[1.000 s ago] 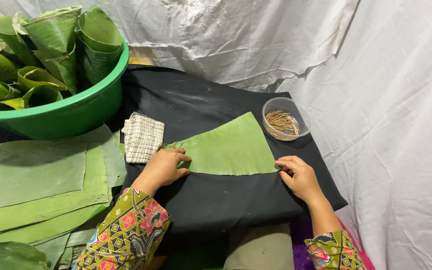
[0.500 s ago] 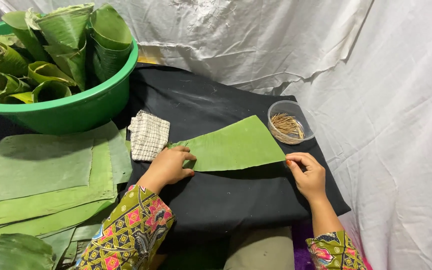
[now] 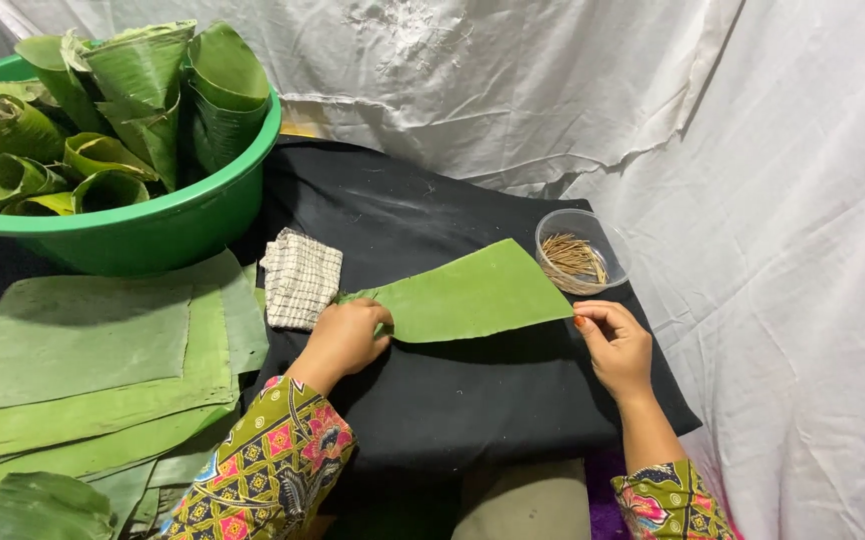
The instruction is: Cleaning banana leaves with a cloth and folding them into cone shapes secured with toothpicks
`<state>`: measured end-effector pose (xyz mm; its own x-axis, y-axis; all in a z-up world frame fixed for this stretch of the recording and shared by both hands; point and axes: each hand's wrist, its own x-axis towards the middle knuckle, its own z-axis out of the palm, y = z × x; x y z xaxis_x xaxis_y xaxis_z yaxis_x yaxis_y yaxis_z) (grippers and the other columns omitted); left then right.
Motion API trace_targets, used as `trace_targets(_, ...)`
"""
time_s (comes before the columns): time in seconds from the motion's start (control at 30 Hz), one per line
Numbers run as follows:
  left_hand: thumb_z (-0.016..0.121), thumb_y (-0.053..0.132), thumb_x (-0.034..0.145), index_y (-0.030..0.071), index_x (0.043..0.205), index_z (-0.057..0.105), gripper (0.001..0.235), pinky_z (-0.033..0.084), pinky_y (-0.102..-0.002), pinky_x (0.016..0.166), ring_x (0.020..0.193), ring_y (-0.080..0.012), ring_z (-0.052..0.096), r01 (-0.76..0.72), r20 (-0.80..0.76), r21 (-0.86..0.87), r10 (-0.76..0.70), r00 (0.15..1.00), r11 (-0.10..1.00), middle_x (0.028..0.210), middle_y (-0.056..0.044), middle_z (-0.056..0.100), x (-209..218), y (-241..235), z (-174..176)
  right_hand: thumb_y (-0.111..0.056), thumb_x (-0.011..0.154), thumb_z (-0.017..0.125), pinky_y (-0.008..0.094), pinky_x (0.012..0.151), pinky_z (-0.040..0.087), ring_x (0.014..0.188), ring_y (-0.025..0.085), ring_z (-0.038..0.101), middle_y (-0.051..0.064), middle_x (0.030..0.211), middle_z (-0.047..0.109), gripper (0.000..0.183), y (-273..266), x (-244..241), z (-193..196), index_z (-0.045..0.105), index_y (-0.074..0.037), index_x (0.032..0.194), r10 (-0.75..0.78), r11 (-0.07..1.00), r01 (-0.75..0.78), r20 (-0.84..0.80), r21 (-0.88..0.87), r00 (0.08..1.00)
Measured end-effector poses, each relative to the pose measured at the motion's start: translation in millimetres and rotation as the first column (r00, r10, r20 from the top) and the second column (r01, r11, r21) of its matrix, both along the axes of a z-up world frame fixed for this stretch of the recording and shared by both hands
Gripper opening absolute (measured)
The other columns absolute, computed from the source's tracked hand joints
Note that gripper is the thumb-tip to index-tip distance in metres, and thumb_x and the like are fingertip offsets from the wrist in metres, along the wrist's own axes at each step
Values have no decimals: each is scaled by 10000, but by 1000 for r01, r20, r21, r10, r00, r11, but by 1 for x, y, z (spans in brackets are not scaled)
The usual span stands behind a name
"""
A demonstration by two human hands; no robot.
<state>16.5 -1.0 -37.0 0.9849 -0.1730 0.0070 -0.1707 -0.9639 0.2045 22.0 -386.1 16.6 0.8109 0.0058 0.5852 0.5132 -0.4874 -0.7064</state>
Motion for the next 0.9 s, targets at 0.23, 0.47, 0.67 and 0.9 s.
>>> trace_targets(0.23,719,174,821,233,924,797,142,587,-414,825,880,-298,755,71,242,-122,-39,970,990,975,-47,756,-17,-1,31,-24,956,716,296,793,563,898,168,693,116,970,740,43,-10,5,-6,757,-26,966,-8,995,12,-36,98,999)
trace_targets(0.47,715,177,832,227,916,761,108,581,-344,767,823,-224,743,80,464,-224,34,885,971,851,15,747,-23,4,54,-2,971,697,302,816,566,927,172,688,137,980,724,44,-6,1,8,742,-4,974,7,989,-6,-8,150,1000)
trace_targets(0.67,709,154,860,252,989,745,166,567,-335,830,893,-202,736,119,550,-357,105,828,926,888,44,750,-29,10,73,28,968,708,316,804,579,883,182,689,160,941,709,33,6,-6,41,737,25,984,2,984,-14,68,177,998)
trace_targets(0.9,718,128,886,209,990,768,141,587,-350,827,904,-237,751,125,454,-580,192,870,805,898,-6,783,-31,27,79,8,944,734,266,777,573,807,111,657,102,896,719,56,14,-18,80,749,-4,997,2,988,-7,30,156,1000)
